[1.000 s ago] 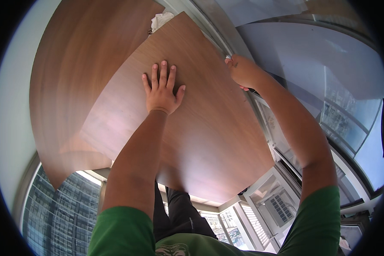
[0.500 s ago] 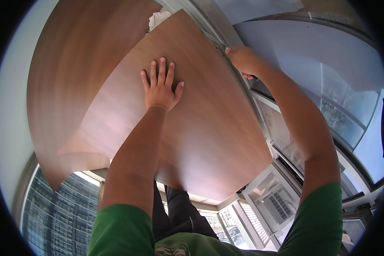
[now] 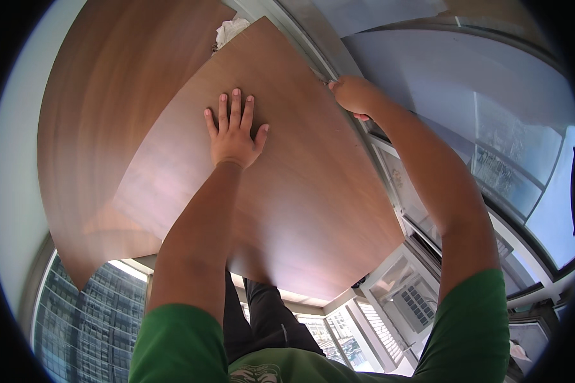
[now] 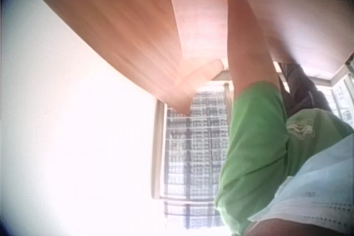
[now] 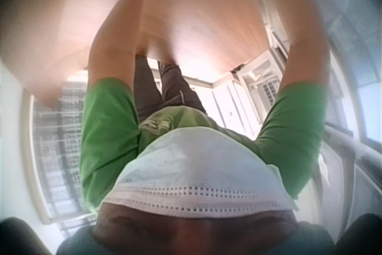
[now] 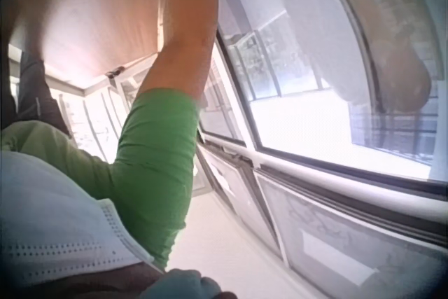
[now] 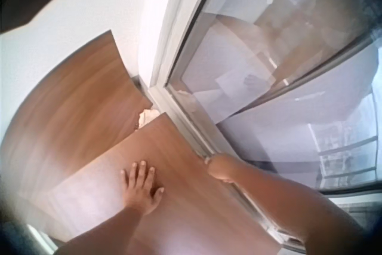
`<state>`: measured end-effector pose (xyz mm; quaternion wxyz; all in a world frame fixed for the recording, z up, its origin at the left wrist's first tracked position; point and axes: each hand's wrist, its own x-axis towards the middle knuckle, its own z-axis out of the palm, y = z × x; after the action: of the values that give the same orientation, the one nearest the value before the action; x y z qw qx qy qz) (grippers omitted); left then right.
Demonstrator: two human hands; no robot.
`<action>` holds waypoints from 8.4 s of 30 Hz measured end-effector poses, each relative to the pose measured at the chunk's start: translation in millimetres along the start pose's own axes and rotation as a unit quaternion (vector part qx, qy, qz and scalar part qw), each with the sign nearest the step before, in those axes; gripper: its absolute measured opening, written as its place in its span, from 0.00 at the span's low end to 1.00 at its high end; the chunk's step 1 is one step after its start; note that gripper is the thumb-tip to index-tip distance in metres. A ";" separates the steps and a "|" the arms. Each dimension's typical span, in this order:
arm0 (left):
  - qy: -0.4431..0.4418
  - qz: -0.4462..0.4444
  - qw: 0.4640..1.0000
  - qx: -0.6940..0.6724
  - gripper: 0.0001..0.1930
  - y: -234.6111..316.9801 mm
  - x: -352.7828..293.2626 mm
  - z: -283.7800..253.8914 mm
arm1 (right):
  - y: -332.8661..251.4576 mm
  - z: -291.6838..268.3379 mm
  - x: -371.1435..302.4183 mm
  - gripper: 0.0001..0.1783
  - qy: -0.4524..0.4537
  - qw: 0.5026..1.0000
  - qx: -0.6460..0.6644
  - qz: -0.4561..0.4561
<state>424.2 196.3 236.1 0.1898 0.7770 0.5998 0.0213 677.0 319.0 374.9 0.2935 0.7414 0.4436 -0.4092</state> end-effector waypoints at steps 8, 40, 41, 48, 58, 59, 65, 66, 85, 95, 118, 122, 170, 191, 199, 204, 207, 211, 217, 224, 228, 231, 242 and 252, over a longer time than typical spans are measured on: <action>-0.019 -0.004 1.000 0.020 0.37 -6.6 -1.3 -8.9 | 13.6 0.2 -50.1 0.26 -0.025 1.000 -0.017 0.002; -0.007 0.003 1.000 -0.004 0.37 6.9 2.5 -4.8 | 1.3 1.5 -0.3 0.26 -0.025 0.997 -0.070 0.027; -0.010 0.001 1.000 -0.004 0.37 6.6 2.2 -4.9 | 5.8 -2.1 1.3 0.26 -0.032 0.997 -0.062 0.018; -0.015 -0.002 1.000 0.003 0.37 -3.4 -2.1 -10.2 | -7.6 -10.8 -34.9 0.27 -0.041 0.999 -0.015 0.000; -0.013 0.006 1.000 0.017 0.38 -3.8 -3.4 -2.8 | 69.0 1.8 -42.4 0.29 -0.084 0.991 -0.037 0.095; -0.011 0.003 1.000 0.018 0.38 -4.8 -2.9 -2.8 | 52.8 -10.3 -50.9 0.29 -0.067 0.995 -0.012 0.079; 0.003 0.006 1.000 0.024 0.38 -1.4 -2.1 -3.6 | -3.2 -35.8 -37.6 0.28 -0.048 0.998 -0.036 0.000; 0.007 0.008 1.000 0.023 0.38 -0.3 -2.2 -4.4 | -10.2 -31.3 -33.0 0.26 -0.039 0.999 -0.035 -0.001; 0.000 0.001 0.999 0.042 0.38 0.7 -5.0 -2.6 | 66.2 2.1 -17.9 0.26 -0.126 0.974 -0.180 0.053; 0.008 -0.001 0.998 0.062 0.38 -2.0 -6.1 -0.9 | 74.5 25.4 -41.6 0.24 -0.084 0.993 -0.060 0.062; 0.003 -0.005 0.994 0.105 0.39 5.1 -4.9 -0.1 | 271.4 102.4 -117.7 0.23 -0.114 0.974 0.009 0.194; 0.001 -0.005 0.994 0.108 0.39 3.0 -5.0 -0.7 | 238.3 107.3 -136.7 0.17 -0.021 0.960 0.270 0.075; -0.039 0.071 0.997 0.011 0.39 -59.3 8.5 -43.9 | -53.0 -50.8 -2.4 0.13 0.193 0.705 0.549 -0.404; -0.025 0.074 0.997 -0.007 0.37 -61.3 6.6 -48.8 | -79.4 -40.6 34.6 0.21 0.203 0.676 0.591 -0.390; -0.020 0.080 0.997 0.002 0.37 -61.3 6.6 -48.3 | -97.3 -49.8 50.6 0.28 0.204 0.712 0.556 -0.378; -0.026 0.076 0.997 -0.009 0.37 -60.3 7.0 -45.9 | -136.6 -40.0 67.2 0.23 0.239 0.745 0.525 -0.336; -0.031 0.070 0.997 -0.001 0.37 -63.3 6.2 -47.2 | -134.5 -43.6 59.7 0.24 0.180 0.732 0.564 -0.336; -0.031 0.073 0.997 -0.005 0.38 -62.0 5.8 -47.1 | -102.9 -44.3 54.2 0.28 0.179 0.719 0.559 -0.373; -0.033 0.072 0.997 -0.007 0.37 -61.7 5.2 -51.4 | -130.4 -46.5 29.8 0.24 0.260 0.727 0.546 -0.324; -0.053 0.063 0.997 -0.013 0.36 -61.1 4.8 -50.7 | -140.0 -32.1 59.5 0.19 0.257 0.766 0.533 -0.253; -0.055 0.067 0.996 -0.010 0.35 -62.2 4.3 -52.3 | -135.1 -41.2 49.4 0.17 0.260 0.726 0.568 -0.288; -0.026 0.075 0.997 -0.006 0.36 -61.0 6.1 -50.1 | -152.9 -32.8 57.9 0.16 0.285 0.746 0.564 -0.210; -0.015 0.079 0.997 -0.016 0.36 -54.9 8.2 -48.8 | -154.5 -42.5 57.6 0.17 0.264 0.712 0.598 -0.256; -0.026 0.073 0.997 -0.017 0.37 -64.0 6.2 -50.9 | -162.2 -40.2 61.9 0.15 0.240 0.715 0.605 -0.255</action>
<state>353.5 229.2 261.6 0.2169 0.8155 0.5360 0.0250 562.0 447.3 329.3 -0.4490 0.6931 0.3293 -0.4579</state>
